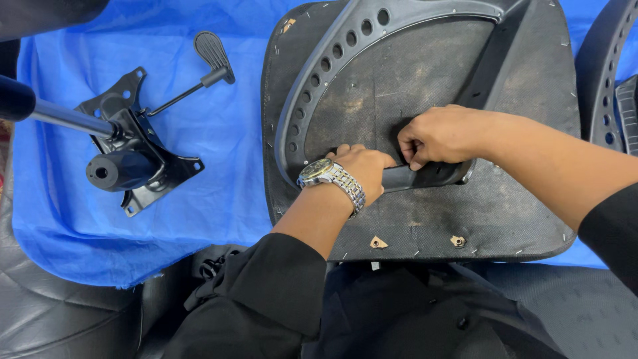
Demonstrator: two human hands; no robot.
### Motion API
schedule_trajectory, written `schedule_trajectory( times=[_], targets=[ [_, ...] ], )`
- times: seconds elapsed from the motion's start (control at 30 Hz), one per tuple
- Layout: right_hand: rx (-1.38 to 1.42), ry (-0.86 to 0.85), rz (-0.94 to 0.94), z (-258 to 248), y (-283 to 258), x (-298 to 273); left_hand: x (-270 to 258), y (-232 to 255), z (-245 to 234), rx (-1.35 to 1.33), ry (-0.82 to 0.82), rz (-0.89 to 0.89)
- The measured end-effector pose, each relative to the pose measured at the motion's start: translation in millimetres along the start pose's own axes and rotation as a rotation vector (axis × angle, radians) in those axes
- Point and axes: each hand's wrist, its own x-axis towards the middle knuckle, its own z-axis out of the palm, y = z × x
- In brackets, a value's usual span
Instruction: The person assembles a chair by attaching a black plastic frame to the underside of a seat cushion using a screwdriver and screws. They align the frame, insert screws, and tighten them to secure the frame to the seat.
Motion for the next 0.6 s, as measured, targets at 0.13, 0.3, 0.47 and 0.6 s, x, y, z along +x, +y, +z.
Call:
schedule_trajectory(
  times=[0.13, 0.3, 0.47, 0.6],
  targets=[
    [-0.142, 0.188, -0.110, 8.8, 14.1, -1.3, 1.7, -2.3, 1.4, -0.011, 0.004, -0.003],
    [0.129, 0.940, -0.272, 17.3, 50.9, -37.4, 5.0, -8.6, 3.9, -0.035, 0.007, 0.010],
    [0.864, 0.544, 0.481, 33.9, 57.5, -63.4, 7.4, -7.7, 1.1, -0.055, -0.038, 0.023],
    [0.896, 0.357, 0.523, 52.5, 47.1, -64.7, 8.7, 5.9, 1.0, -0.107, -0.120, -0.074]
  ],
)
